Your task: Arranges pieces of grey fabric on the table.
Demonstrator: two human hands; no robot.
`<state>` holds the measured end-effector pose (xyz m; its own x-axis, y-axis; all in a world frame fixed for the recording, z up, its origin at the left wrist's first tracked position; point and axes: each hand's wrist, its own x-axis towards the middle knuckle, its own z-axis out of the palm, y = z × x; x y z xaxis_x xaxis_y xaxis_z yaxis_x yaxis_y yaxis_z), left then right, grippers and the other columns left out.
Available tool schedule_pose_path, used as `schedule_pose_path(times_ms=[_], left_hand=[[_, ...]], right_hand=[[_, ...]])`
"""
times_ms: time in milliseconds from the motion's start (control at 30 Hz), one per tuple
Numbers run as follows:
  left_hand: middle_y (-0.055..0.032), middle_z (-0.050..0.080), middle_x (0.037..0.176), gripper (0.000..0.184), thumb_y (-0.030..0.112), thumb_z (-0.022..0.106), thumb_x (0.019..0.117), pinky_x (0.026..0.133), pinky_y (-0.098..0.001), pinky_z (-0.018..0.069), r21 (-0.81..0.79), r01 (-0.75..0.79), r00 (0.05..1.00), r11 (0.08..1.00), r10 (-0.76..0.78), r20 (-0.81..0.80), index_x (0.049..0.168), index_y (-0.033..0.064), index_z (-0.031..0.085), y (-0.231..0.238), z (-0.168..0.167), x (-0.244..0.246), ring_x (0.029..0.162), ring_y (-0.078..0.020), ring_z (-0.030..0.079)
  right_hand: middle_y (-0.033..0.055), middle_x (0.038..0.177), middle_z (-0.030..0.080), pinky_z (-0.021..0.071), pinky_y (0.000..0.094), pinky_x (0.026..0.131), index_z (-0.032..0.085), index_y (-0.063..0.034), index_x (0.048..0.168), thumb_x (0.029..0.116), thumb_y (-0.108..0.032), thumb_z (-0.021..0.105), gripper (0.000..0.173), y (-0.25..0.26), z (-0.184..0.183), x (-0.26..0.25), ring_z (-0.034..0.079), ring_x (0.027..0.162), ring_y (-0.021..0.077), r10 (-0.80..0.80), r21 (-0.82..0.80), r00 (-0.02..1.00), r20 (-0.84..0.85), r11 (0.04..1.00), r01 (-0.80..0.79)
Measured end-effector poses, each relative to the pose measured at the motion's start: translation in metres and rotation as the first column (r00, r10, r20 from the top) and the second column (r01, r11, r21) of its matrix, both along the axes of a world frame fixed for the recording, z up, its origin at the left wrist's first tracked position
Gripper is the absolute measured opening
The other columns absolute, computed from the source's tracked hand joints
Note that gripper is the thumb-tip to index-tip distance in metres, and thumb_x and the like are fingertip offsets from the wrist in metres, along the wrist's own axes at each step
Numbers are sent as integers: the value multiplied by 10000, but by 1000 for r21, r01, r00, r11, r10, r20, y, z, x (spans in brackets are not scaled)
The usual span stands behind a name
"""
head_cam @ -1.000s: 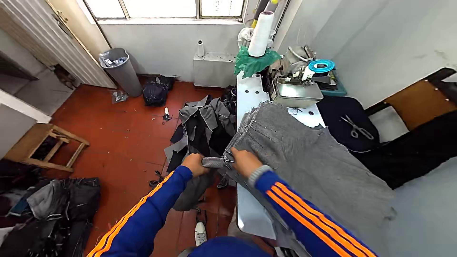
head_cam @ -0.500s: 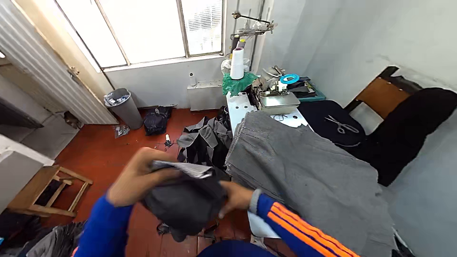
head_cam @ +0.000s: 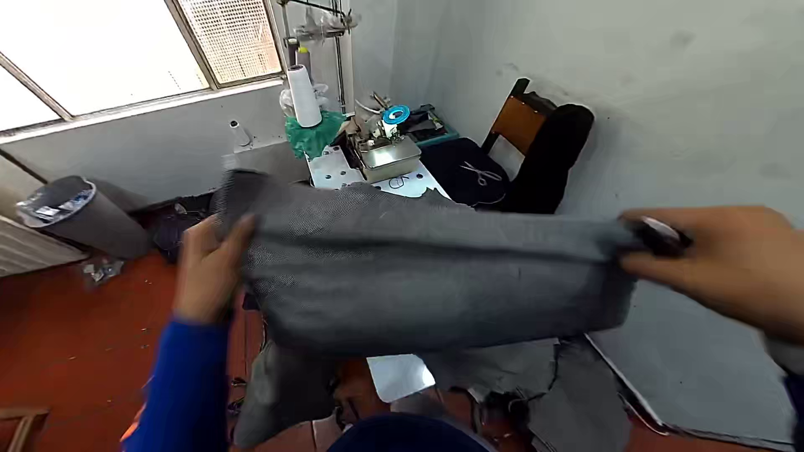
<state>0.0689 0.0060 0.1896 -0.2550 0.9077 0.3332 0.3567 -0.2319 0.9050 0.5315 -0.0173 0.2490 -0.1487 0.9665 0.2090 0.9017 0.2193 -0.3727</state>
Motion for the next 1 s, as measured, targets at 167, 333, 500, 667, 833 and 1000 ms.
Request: schedule_pose_path(times_ms=[167,333,500,667,833,1000], left_hand=[[-319,667,1205,409,288,549,1067,1031,-675,448,-460,-63,925,886,-121,-360,1287,-42,648,171,-117,100,1180,-479,629],[-298,617,1299,425,234,567,1054,1079,-607,435,-451,-132,931,883,-45,-362,1389,-28,552,204,-161,95,1246,-441,586],[-273,611,1333,431,6,559,1007,1050,-541,499,-635,41,962,771,-201,-183,1427,-60,483,121,-268,-18,1216,-380,621],[-274,411,1563,909,63,862,758,1189,-547,367,-873,98,816,478,-541,-204,1537,-27,401,45,-359,0,1430,-420,438],[-230,671,1287,470,274,791,896,1090,-628,435,-881,63,779,468,-576,-250,1279,25,679,47,-330,-15,1253,-407,612],[-222,685,1247,573,423,774,897,1082,-620,441,-843,73,807,533,-528,-264,1299,30,663,-2,-258,-59,1215,-394,632]], right_hand=[[432,1267,552,444,822,807,652,42,1285,895,-19,709,399,153,-146,36,586,1046,655,-372,-123,927,57,918,376],[335,1442,490,543,699,745,510,-188,1520,1000,-107,587,532,137,-282,-49,680,897,532,-200,-373,977,81,902,215],[371,1458,443,523,717,781,456,-183,1552,1009,-323,617,583,148,-286,-73,659,920,558,-187,-525,971,146,818,236],[320,1218,576,538,633,780,548,-113,1473,1086,-184,466,401,129,-193,-112,657,898,455,65,-408,996,-66,909,-87],[202,1115,682,540,560,906,696,-72,1246,1051,-178,569,256,96,-175,-221,678,1025,371,492,-527,869,-53,725,-443],[281,1141,687,524,650,898,471,-45,1451,994,-100,622,484,88,-196,-314,670,1079,487,521,-675,819,241,697,-245]])
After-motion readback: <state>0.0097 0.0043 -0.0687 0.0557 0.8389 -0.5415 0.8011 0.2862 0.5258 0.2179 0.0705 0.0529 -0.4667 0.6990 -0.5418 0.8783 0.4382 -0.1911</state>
